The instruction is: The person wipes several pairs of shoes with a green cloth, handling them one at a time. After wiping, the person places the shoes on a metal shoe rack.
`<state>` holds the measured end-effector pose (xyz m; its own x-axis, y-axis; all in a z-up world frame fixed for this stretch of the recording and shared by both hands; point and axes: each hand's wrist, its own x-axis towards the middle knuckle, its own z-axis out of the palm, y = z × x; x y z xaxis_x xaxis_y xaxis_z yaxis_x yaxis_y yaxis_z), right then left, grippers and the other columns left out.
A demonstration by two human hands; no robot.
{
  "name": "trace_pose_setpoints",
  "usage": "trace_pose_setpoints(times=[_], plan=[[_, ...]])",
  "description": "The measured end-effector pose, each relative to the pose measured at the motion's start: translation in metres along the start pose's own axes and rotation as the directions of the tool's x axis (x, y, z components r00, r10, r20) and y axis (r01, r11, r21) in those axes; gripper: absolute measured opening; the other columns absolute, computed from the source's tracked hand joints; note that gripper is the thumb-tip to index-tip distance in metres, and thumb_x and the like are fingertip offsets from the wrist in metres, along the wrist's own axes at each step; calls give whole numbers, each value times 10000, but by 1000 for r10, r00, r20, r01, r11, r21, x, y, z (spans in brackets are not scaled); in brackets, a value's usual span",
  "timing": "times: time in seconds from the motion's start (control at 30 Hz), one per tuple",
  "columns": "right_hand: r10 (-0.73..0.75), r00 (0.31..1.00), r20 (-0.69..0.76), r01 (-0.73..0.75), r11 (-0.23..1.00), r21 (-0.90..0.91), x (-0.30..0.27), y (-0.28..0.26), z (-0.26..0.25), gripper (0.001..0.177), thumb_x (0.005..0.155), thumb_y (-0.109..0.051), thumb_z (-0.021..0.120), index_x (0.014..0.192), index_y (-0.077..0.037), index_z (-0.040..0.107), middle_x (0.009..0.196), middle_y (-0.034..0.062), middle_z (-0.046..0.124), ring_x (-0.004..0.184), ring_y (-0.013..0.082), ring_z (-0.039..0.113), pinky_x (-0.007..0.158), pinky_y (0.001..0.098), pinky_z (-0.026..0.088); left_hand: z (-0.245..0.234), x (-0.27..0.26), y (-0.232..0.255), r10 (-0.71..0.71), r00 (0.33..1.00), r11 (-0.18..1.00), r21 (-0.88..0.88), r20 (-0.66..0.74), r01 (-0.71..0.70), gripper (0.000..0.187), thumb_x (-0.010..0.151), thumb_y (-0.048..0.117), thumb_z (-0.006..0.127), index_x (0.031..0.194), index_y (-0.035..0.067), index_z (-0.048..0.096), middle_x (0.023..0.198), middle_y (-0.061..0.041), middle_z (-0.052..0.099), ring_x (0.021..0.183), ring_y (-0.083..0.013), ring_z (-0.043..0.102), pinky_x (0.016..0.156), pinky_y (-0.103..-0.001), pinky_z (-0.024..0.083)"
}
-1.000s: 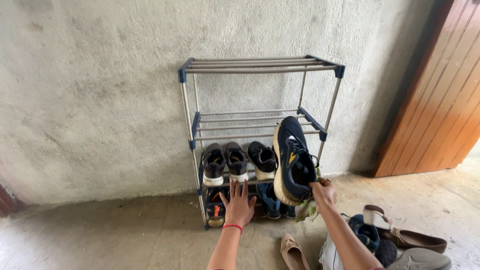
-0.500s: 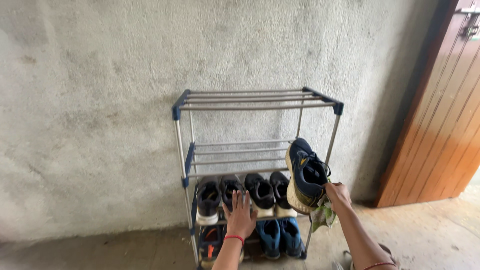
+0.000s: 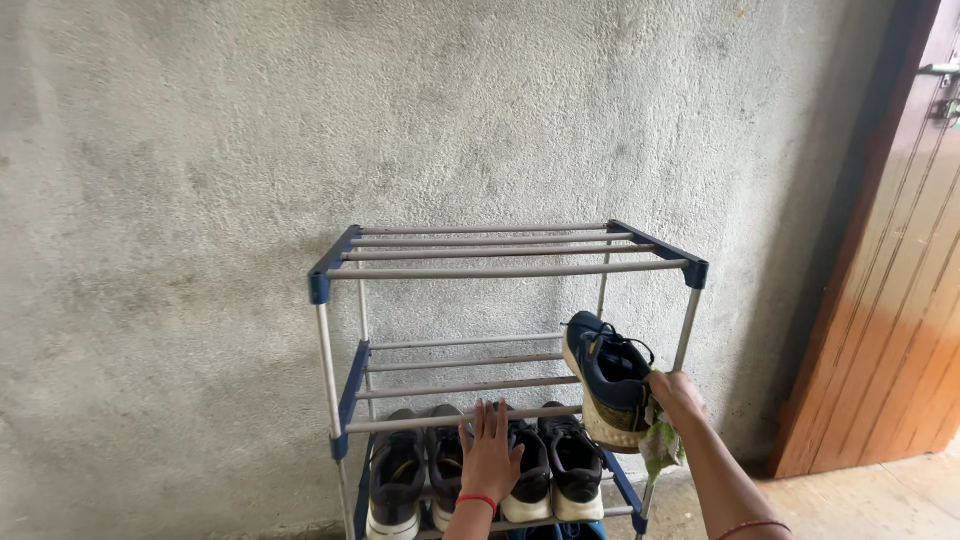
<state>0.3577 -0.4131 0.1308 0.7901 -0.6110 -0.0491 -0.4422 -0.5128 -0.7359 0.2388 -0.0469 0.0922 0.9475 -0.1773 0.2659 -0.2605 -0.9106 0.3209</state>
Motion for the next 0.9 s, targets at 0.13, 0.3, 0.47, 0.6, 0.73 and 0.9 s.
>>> trace_pose_setpoints(times=[0.13,0.3,0.47,0.6,0.73,0.9], plan=[[9,999,53,-14,995,104,-5,-11,-13,574,871,-548,684,1125,-49,808,973,189,762,786,252,689,648,373,560,4,14,5,-86,996,994,66,27,84,741,1034,389,512,1622,186,110,1714,8,100,1586,-222,-1,1241,-654,9],[-186,979,-86,193,978,78,-94,-22,-57,671,853,-479,745,1429,-183,571,1012,150,751,709,212,689,590,372,595,16,10,6,-97,994,983,153,-50,104,702,1028,405,499,1613,195,173,1694,9,129,1568,-213,42,1246,-645,7],[-292,956,-35,285,951,-122,-231,-26,-73,1008,783,-461,761,1662,-495,270,1375,196,639,673,232,736,539,355,583,11,9,8,-121,992,981,158,37,114,770,1025,445,512,1633,196,112,1701,-54,74,1579,-235,5,1247,-634,13],[-532,843,-78,482,812,-328,-230,-34,-41,1250,600,-547,870,1620,-449,153,1634,250,198,645,220,707,470,288,566,4,9,8,-127,980,975,203,151,95,825,1023,471,532,1645,206,59,1706,-55,31,1587,-240,-37,1215,-719,-12],[-497,862,-95,432,821,-373,-203,-36,-22,1147,673,-628,818,1598,-417,173,1588,371,196,625,206,699,457,258,560,3,12,1,-121,983,981,167,141,97,800,1015,482,540,1636,254,90,1703,-27,48,1584,-217,-25,1202,-764,-31],[-424,900,-98,348,836,-425,-165,-51,-8,1015,811,-696,712,1621,-288,255,1422,400,375,601,219,670,466,305,566,5,8,1,-112,986,986,136,121,95,854,971,467,610,1630,249,113,1700,-23,61,1584,-206,-17,1194,-760,-32]])
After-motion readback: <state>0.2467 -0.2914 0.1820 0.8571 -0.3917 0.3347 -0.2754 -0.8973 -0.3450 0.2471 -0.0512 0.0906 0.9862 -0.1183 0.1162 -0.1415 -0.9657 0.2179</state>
